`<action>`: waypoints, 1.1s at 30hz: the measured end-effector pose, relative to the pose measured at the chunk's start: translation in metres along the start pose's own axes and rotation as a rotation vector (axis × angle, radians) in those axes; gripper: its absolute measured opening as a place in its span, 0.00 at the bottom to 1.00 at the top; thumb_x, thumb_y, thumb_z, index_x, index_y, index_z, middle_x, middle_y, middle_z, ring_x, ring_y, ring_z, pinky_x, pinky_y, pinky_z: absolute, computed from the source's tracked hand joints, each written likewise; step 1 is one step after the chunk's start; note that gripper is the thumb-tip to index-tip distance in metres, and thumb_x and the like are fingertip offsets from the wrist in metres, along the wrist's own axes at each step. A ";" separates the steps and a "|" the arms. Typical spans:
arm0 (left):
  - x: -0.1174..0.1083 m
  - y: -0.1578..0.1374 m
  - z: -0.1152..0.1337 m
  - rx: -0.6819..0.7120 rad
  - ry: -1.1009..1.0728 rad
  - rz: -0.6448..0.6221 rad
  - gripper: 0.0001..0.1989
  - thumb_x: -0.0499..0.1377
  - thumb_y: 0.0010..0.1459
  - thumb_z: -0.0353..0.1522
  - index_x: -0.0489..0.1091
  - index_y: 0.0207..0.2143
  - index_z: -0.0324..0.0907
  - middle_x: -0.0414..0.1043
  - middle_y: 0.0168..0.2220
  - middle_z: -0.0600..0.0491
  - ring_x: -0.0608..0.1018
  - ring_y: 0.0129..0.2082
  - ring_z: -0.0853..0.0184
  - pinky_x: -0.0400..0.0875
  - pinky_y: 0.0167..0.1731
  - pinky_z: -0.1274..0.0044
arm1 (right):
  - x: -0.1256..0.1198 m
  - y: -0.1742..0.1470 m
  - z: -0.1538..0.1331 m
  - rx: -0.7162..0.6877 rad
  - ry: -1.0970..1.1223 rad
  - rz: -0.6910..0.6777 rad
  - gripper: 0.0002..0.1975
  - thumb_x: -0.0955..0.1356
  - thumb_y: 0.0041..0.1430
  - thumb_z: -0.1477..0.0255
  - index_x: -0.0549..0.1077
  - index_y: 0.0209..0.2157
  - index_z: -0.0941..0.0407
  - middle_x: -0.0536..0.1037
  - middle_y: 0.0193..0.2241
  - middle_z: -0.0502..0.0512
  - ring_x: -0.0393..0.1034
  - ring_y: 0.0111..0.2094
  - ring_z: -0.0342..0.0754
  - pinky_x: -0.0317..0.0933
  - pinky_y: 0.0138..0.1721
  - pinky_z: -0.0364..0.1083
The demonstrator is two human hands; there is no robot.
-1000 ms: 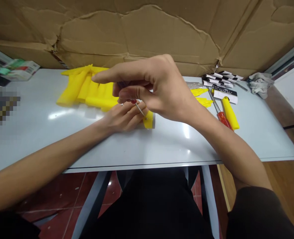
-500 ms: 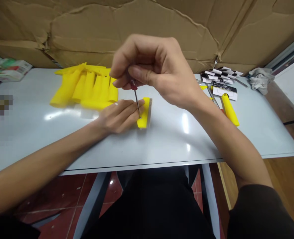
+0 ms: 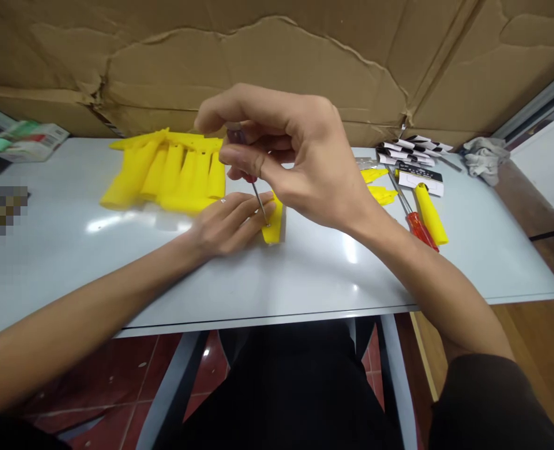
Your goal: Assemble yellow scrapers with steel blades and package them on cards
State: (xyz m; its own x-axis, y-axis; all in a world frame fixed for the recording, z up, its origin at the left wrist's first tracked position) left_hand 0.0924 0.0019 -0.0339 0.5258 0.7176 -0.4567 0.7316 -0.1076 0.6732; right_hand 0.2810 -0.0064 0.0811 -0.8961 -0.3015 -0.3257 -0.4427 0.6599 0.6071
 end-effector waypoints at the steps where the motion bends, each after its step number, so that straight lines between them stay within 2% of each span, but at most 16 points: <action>1: 0.000 -0.001 0.000 -0.010 0.001 -0.003 0.12 0.63 0.64 0.25 0.74 0.50 0.30 0.80 0.47 0.36 0.79 0.36 0.60 0.75 0.29 0.69 | -0.001 0.000 0.001 0.006 -0.055 0.015 0.11 0.74 0.63 0.65 0.80 0.43 0.57 0.80 0.36 0.52 0.76 0.38 0.41 0.75 0.42 0.41; 5: 0.001 -0.001 0.001 0.012 -0.020 -0.021 0.15 0.64 0.62 0.22 0.73 0.52 0.28 0.79 0.46 0.35 0.80 0.39 0.58 0.74 0.29 0.69 | -0.006 0.001 0.007 -0.025 -0.138 0.096 0.18 0.75 0.59 0.57 0.81 0.39 0.59 0.79 0.31 0.51 0.73 0.30 0.38 0.72 0.35 0.38; 7: 0.001 -0.001 0.002 0.033 -0.007 -0.037 0.15 0.63 0.62 0.22 0.73 0.52 0.28 0.80 0.46 0.35 0.80 0.38 0.58 0.75 0.28 0.69 | -0.008 0.001 0.010 0.010 -0.088 0.050 0.20 0.75 0.59 0.56 0.81 0.42 0.60 0.80 0.32 0.53 0.75 0.31 0.40 0.73 0.37 0.39; 10: 0.001 0.000 0.001 0.012 -0.016 -0.035 0.15 0.61 0.65 0.24 0.72 0.54 0.29 0.80 0.46 0.36 0.81 0.37 0.59 0.78 0.29 0.68 | -0.011 0.003 0.013 0.088 0.032 -0.051 0.20 0.74 0.62 0.57 0.79 0.47 0.59 0.81 0.36 0.55 0.78 0.37 0.43 0.75 0.42 0.42; 12: 0.000 0.001 0.001 -0.003 -0.030 -0.016 0.15 0.60 0.66 0.24 0.72 0.54 0.29 0.81 0.46 0.36 0.81 0.37 0.59 0.79 0.30 0.68 | -0.014 0.004 0.012 0.094 0.134 -0.109 0.19 0.74 0.62 0.60 0.77 0.48 0.59 0.82 0.39 0.57 0.79 0.40 0.45 0.75 0.43 0.43; 15: -0.001 0.003 0.000 0.011 -0.008 -0.011 0.12 0.60 0.65 0.24 0.73 0.50 0.28 0.81 0.44 0.36 0.81 0.35 0.60 0.80 0.30 0.69 | -0.016 0.004 0.011 0.071 0.215 -0.175 0.18 0.74 0.63 0.63 0.77 0.48 0.59 0.82 0.40 0.59 0.80 0.41 0.47 0.76 0.42 0.45; 20: 0.000 0.005 0.001 0.029 0.023 -0.037 0.08 0.60 0.65 0.25 0.75 0.46 0.30 0.81 0.44 0.37 0.81 0.35 0.60 0.79 0.29 0.69 | -0.013 0.003 0.012 0.052 0.024 -0.054 0.20 0.76 0.59 0.59 0.79 0.47 0.57 0.80 0.33 0.53 0.74 0.33 0.40 0.72 0.38 0.41; 23: -0.001 0.005 0.001 0.027 0.020 -0.011 0.08 0.62 0.64 0.24 0.75 0.45 0.28 0.81 0.43 0.36 0.80 0.34 0.60 0.78 0.28 0.69 | -0.009 0.001 0.011 0.013 -0.079 -0.017 0.17 0.76 0.59 0.59 0.82 0.45 0.54 0.80 0.36 0.52 0.71 0.33 0.39 0.69 0.38 0.40; 26: -0.003 0.006 0.001 0.035 0.022 0.015 0.07 0.63 0.64 0.25 0.75 0.44 0.29 0.82 0.42 0.37 0.80 0.33 0.61 0.77 0.27 0.70 | -0.006 0.001 0.010 -0.007 -0.124 -0.012 0.17 0.74 0.62 0.59 0.82 0.47 0.54 0.81 0.40 0.52 0.72 0.35 0.38 0.69 0.39 0.39; 30: -0.003 0.005 0.001 0.042 0.028 -0.012 0.08 0.63 0.63 0.25 0.75 0.45 0.31 0.81 0.43 0.37 0.80 0.35 0.61 0.77 0.28 0.70 | -0.003 0.002 0.010 0.032 0.043 -0.077 0.19 0.71 0.67 0.62 0.78 0.53 0.58 0.81 0.38 0.53 0.76 0.38 0.40 0.72 0.42 0.41; 33: -0.002 0.003 0.001 0.031 0.038 -0.013 0.10 0.63 0.64 0.27 0.75 0.47 0.33 0.81 0.44 0.39 0.80 0.35 0.60 0.76 0.26 0.70 | -0.002 0.001 0.010 0.088 0.140 -0.127 0.18 0.72 0.66 0.63 0.77 0.53 0.57 0.81 0.39 0.55 0.78 0.40 0.43 0.75 0.45 0.43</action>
State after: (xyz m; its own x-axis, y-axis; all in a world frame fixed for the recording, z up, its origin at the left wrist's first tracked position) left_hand 0.0941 -0.0005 -0.0312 0.5003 0.7442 -0.4425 0.7514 -0.1192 0.6490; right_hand 0.2823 0.0017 0.0757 -0.8317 -0.4749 -0.2875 -0.5532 0.6662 0.5001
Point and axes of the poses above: each hand's wrist, its own y-axis towards the middle knuckle, its own x-axis out of the palm, z = x × y, the point moved 2 cm from there along y, towards the middle knuckle
